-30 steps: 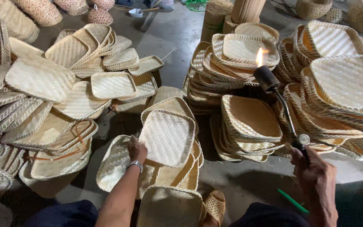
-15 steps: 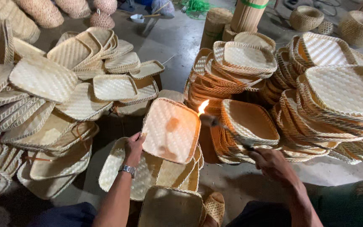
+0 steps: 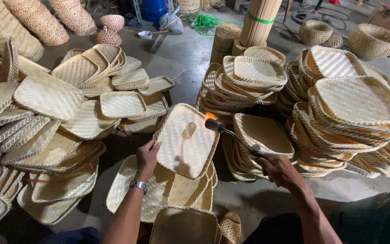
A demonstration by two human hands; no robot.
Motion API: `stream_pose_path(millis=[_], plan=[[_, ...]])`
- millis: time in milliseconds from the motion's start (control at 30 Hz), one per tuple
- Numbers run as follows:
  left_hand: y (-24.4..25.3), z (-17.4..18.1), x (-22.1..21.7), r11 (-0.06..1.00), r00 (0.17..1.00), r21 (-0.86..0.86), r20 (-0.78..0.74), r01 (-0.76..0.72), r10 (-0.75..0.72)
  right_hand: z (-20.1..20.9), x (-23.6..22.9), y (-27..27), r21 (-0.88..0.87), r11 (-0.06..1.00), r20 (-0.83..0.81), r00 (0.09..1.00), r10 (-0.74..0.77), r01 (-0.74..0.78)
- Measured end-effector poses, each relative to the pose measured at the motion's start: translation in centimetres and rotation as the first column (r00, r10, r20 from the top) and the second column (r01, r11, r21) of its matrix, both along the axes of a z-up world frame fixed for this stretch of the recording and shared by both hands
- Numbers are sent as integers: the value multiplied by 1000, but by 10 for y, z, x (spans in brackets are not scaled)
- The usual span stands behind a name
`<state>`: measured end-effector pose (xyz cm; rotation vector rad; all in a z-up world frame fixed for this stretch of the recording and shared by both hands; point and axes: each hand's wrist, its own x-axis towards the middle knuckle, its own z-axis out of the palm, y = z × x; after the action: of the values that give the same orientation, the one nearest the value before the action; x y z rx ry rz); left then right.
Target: The person uses a handheld blowtorch to apply heat to the surface of woven baskets. They pick up a basket from a stack, move the flame over the basket's surface, and then place it back down. This process is repeated for multiple baskets in a workshop setting.
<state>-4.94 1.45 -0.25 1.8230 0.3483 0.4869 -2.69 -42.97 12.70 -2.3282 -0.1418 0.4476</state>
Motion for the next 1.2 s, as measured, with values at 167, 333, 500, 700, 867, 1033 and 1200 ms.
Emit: stream_pose_path(millis=[167,333,500,700,867,1033,1200], plan=[[-5,1,2,987,998,162,-55,-1,10,-14,9,4,-126,992,157,986,50,-30],[-16,-6,7,974,999,227,-49,18,-7,-11,11,18,2,995,169,981,96,-98],[-21,-16,15,957,992,287,95,48,-78,2,13,33,22,991,190,974,126,-132],[-26,16,2,996,994,82,-111,27,-18,-11,18,9,-99,994,227,971,69,-48],[-18,11,2,994,999,-99,28,39,-36,-15,12,-8,-79,997,206,978,23,-7],[-8,-5,8,954,999,-300,45,25,-13,-4,4,-11,-91,993,108,992,-66,76],[-7,-9,10,902,988,-432,143,15,52,-6,-2,-14,-66,998,132,991,0,9]])
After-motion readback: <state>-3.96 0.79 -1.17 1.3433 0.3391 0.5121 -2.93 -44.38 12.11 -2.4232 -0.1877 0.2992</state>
